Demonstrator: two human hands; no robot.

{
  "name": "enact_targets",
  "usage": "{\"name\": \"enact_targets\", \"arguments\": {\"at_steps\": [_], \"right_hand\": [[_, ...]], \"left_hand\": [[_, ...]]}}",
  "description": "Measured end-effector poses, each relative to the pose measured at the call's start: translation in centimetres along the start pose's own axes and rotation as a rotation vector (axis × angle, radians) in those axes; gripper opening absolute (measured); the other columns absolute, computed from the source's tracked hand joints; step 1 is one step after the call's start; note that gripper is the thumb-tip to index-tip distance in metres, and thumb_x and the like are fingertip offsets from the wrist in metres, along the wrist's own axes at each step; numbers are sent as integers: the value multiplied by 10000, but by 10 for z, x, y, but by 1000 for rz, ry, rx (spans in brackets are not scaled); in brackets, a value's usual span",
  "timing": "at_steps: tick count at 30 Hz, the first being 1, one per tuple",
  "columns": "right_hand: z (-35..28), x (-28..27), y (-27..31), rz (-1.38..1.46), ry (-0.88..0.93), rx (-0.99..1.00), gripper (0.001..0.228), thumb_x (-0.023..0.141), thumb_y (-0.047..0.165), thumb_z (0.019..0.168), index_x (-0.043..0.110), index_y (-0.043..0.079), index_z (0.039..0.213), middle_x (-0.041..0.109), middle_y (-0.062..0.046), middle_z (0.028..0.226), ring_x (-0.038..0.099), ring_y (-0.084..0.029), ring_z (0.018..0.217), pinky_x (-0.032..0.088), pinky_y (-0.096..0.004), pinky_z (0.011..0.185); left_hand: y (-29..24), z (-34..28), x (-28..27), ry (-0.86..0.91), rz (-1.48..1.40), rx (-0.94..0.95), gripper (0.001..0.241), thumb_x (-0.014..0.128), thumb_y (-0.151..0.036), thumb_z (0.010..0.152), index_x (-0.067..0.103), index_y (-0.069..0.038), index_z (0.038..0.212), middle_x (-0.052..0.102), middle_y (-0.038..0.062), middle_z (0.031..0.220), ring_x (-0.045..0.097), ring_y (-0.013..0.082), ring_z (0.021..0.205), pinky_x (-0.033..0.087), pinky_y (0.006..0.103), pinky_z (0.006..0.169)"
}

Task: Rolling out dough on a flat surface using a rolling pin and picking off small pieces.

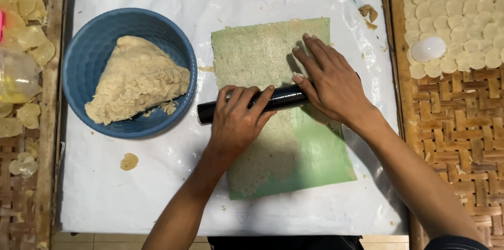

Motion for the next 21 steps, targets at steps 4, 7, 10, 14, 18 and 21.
{"name": "enact_targets", "arguments": {"at_steps": [4,7,10,14,18,21], "right_hand": [[3,16,-9,-35,176,92,521,374,391,1145,523,45,1506,490,-270,1534,411,-422,1455,315,-525,1186],[10,29,-24,-26,302,186,602,293,466,1133,441,84,1574,392,-236,1613,301,-391,1516,230,-514,1226],[26,42,-38,6,344,202,713,178,547,1087,307,78,1608,236,-198,1671,172,-362,1554,147,-514,1247],[49,43,-53,36,161,180,725,195,504,1114,264,-29,1600,227,-278,1648,175,-419,1532,193,-535,1248],[46,34,-45,53,77,140,658,290,415,1146,335,-87,1569,295,-320,1616,237,-450,1512,252,-534,1230],[22,43,-43,69,230,221,770,123,565,1071,194,29,1619,157,-223,1677,113,-369,1556,116,-499,1265]], "left_hand": [[-7,9,-6,38,12,-70,431,598,-388,1032,666,-83,1329,675,144,1026,664,297,992,457,508,994],[-11,24,-11,127,16,-132,471,581,-370,1047,629,-29,1368,645,217,1212,614,375,1171,382,584,1073],[6,32,10,302,77,-213,584,467,-425,1067,522,4,1459,473,227,1515,394,395,1432,194,651,1182],[46,45,46,574,117,-339,750,117,-559,1064,382,-56,1555,164,150,1694,29,340,1563,-72,636,1216],[40,51,36,445,108,-303,705,235,-494,1090,452,21,1520,271,221,1658,131,368,1554,-5,646,1220],[19,33,28,555,141,-338,780,133,-564,1070,250,18,1577,192,196,1684,86,326,1568,-56,607,1235]]}}
Point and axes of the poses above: each hand's wrist, its own z-axis towards the middle knuckle, its own x-axis out of the palm, y = z × x, the point moved 6 cm from there along z, towards the middle knuckle
